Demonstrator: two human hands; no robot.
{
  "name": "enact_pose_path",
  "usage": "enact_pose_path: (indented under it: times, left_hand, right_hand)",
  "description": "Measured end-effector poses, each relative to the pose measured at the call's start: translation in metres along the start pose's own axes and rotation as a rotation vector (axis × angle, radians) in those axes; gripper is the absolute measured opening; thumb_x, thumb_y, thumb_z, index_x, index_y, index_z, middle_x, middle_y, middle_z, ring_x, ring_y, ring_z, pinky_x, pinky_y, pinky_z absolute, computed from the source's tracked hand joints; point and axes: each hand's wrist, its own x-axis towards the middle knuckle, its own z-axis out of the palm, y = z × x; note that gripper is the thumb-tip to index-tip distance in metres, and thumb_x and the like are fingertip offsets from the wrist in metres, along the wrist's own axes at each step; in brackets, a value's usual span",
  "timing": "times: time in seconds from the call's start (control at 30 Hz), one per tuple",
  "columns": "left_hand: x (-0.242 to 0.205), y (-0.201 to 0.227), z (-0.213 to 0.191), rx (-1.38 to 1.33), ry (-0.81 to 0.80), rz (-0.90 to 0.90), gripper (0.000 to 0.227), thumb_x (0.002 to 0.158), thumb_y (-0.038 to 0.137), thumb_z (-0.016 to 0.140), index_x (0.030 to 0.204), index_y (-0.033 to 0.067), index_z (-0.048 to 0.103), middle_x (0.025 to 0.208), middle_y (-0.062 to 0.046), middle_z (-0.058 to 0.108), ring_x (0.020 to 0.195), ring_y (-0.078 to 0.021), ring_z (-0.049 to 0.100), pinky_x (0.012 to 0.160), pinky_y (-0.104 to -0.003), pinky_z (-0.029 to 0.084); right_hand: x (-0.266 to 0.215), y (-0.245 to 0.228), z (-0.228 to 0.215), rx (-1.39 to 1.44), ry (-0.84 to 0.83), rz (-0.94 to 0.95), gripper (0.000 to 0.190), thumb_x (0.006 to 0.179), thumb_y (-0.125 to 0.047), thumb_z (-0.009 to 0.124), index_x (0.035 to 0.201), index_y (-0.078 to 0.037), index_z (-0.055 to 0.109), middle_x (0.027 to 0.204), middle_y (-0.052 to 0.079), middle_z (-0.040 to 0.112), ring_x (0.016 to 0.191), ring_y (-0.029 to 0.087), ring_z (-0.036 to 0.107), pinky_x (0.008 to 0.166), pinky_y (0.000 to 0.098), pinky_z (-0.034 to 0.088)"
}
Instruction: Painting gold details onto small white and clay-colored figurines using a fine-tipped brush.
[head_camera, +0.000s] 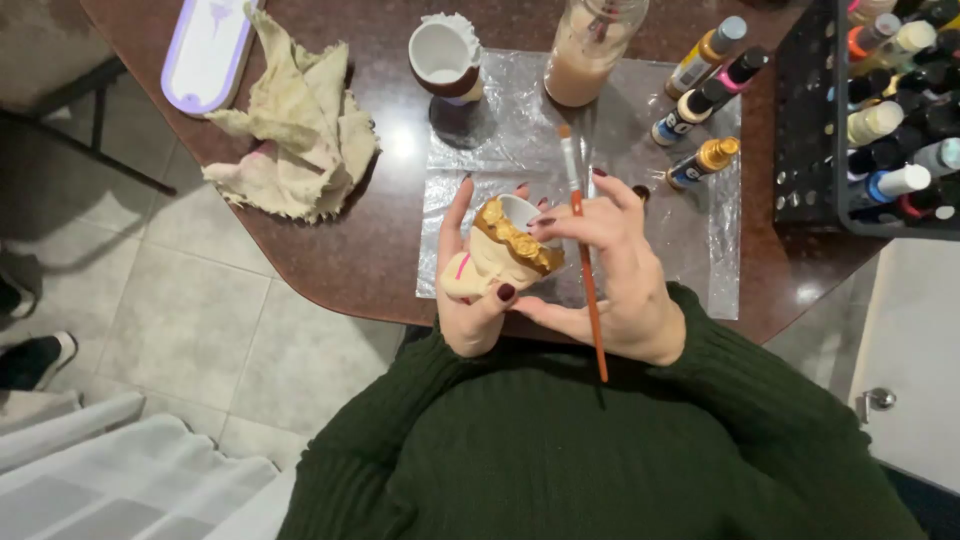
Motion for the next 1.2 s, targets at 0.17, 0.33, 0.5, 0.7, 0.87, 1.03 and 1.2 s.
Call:
enact_pose_path:
  times: [0.17,0.33,0.5,0.7,0.87,1.03,1.2]
  left_hand:
    - [-0.004,0.003,0.001,-0.04,-0.032,0.052,0.113,0.091,0.021,0.083,0.168,0.0082,0.002,0.165,-0.029,0.031,0.151,-0.0406,0.043,0.126,-0.053,0.04]
    - [-0.002,0.01,0.0,-0.01,-0.083,0.1,0.12,0.088,0.027,0.087,0.168,0.011,-0.001,0.169,-0.025,0.024,0.155,-0.0395,0.035,0.127,-0.055,0.036]
    - [-0.001,0.009,-0.024,0.327,-0.185,0.258,0.122,0.082,0.033,0.09,0.17,0.016,0.008,0.177,-0.014,0.015,0.166,-0.0262,0.021,0.138,-0.045,0.026]
    - [-0.013,0.015,-0.069,0.613,0.3,0.303,0.073,0.097,0.001,0.076,0.16,0.0025,0.039,0.149,-0.023,0.058,0.141,-0.0276,0.061,0.122,-0.04,0.051]
    - [-0.011,0.014,-0.066,0.693,0.453,0.223,0.037,0.094,-0.01,0.074,0.129,-0.0058,0.061,0.107,-0.016,0.076,0.098,-0.0177,0.074,0.088,-0.029,0.059]
    - [-0.015,0.012,-0.069,0.705,0.401,0.214,0.031,0.09,-0.01,0.075,0.119,-0.0059,0.064,0.099,-0.014,0.077,0.094,-0.0167,0.075,0.085,-0.028,0.06]
    - [-0.014,0.013,-0.063,0.769,0.398,0.188,0.024,0.088,-0.011,0.078,0.108,-0.0051,0.067,0.091,-0.012,0.076,0.088,-0.0155,0.075,0.083,-0.027,0.06]
  right_hand:
    - [0.002,-0.014,0.007,-0.003,0.007,0.015,0.072,0.077,-0.019,0.095,0.13,-0.006,0.049,0.12,0.008,0.067,0.115,0.024,0.067,0.123,0.0573,0.033]
    - [0.005,-0.016,0.009,-0.01,0.019,-0.016,0.069,0.078,-0.017,0.094,0.129,-0.006,0.048,0.116,0.009,0.068,0.114,0.026,0.068,0.123,0.0551,0.037]
    - [0.006,0.007,-0.006,0.02,-0.087,-0.204,0.063,0.085,-0.012,0.089,0.127,-0.008,0.042,0.121,0.01,0.069,0.105,0.02,0.071,0.118,0.0544,0.037]
    - [0.008,0.055,-0.019,-0.149,-0.343,-0.283,0.052,0.08,-0.007,0.08,0.121,-0.012,0.049,0.118,0.009,0.07,0.11,0.029,0.068,0.115,0.0525,0.037]
    - [0.007,0.076,-0.017,-0.133,-0.37,-0.341,0.048,0.087,-0.004,0.078,0.124,-0.011,0.048,0.12,0.007,0.068,0.113,0.026,0.066,0.119,0.0523,0.035]
    - [0.001,0.096,-0.017,-0.088,-0.383,-0.354,0.046,0.09,-0.003,0.077,0.124,-0.011,0.047,0.121,0.008,0.068,0.113,0.027,0.066,0.119,0.0537,0.036]
    - [-0.005,0.104,-0.022,-0.064,-0.454,-0.229,0.047,0.086,-0.004,0.078,0.121,-0.013,0.048,0.124,0.006,0.067,0.116,0.028,0.066,0.119,0.0574,0.04]
